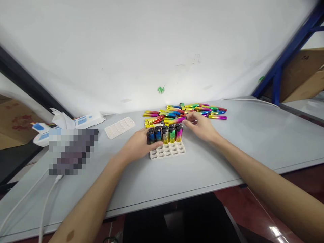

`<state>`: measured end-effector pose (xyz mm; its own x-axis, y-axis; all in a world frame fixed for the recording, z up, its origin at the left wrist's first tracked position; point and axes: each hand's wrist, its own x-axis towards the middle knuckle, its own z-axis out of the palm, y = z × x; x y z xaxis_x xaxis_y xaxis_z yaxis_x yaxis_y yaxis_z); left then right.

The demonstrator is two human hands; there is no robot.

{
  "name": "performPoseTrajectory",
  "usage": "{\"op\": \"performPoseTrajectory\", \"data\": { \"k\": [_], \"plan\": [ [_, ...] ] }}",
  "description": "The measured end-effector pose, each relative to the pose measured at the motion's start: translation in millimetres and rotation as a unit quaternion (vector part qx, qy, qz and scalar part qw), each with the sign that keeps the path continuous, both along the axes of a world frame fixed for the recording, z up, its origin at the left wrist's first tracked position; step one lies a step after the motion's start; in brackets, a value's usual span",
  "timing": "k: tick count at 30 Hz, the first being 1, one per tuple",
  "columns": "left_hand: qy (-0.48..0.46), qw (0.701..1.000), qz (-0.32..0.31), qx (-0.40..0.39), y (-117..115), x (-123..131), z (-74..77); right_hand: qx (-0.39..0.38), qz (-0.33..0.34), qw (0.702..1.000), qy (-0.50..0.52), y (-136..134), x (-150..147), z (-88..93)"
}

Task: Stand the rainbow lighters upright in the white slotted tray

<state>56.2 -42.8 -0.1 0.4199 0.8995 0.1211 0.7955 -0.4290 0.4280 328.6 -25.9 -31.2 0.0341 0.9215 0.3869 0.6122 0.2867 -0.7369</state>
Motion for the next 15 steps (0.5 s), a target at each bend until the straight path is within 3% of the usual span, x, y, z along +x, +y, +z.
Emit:
{"op": "performPoseTrajectory", "data": {
  "k": [6, 15],
  "plan": [
    [0.008, 1.000, 0.008, -0.003, 0, 2, 1.1, -0.069, -0.002, 0.956, 0.287, -8, -1, 16.3],
    [0.006, 1.000, 0.014, -0.008, -1, 1, 0.9, -0.135, 0.005, 0.944, 0.300, -11, 0, 20.8]
  ]
}}
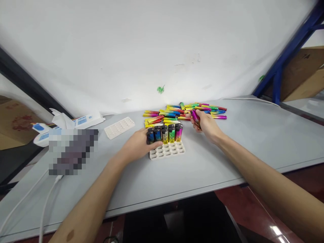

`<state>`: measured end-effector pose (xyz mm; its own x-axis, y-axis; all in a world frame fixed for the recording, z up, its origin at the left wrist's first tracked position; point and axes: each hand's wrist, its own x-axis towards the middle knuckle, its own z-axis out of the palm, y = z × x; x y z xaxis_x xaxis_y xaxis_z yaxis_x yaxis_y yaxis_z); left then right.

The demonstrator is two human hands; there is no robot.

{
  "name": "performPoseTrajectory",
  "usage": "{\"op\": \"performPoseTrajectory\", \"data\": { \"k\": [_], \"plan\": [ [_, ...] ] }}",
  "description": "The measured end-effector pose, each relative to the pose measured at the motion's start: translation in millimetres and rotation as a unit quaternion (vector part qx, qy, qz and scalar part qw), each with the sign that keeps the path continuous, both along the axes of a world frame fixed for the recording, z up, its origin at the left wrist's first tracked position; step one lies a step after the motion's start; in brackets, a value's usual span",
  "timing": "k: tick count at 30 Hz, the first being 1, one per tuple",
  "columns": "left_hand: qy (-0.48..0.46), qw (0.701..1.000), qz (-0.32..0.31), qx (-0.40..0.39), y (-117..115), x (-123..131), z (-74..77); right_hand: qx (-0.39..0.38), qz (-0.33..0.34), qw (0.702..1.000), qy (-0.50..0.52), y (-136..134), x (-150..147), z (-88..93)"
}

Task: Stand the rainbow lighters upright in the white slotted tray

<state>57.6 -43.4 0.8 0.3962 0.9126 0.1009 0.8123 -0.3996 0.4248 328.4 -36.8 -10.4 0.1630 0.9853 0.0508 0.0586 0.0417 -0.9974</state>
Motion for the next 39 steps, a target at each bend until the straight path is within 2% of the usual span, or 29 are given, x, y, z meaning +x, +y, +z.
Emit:
{"op": "performPoseTrajectory", "data": {
  "k": [9, 17, 22, 26, 31, 36, 39],
  "plan": [
    [-0.001, 1.000, -0.006, 0.002, 0, 0, 1.2, 0.016, 0.069, 0.997, 0.029, -5, -3, 0.2],
    [0.000, 1.000, -0.011, 0.001, -1, 0, 2.3, -0.058, 0.044, 0.997, 0.019, -1, -1, 0.5],
    [-0.004, 1.000, -0.012, -0.009, -1, -1, 3.3, -0.045, 0.040, 0.998, 0.025, -2, -1, 1.1],
    [-0.033, 0.998, -0.038, -0.023, 0, -2, 4.0, -0.051, 0.014, 0.998, 0.034, -2, -1, 2.4],
    [-0.076, 0.991, -0.060, -0.088, 1, -7, 4.4, -0.042, 0.023, 0.998, 0.030, -3, 0, 2.5],
    [-0.011, 0.997, -0.017, -0.079, 3, -13, 5.1, -0.027, 0.038, 0.999, 0.020, -3, 2, 1.4],
    [0.018, 0.996, -0.021, -0.084, 3, -18, 8.7, -0.034, 0.026, 0.999, 0.020, -2, 2, 1.0]
  ]
}}
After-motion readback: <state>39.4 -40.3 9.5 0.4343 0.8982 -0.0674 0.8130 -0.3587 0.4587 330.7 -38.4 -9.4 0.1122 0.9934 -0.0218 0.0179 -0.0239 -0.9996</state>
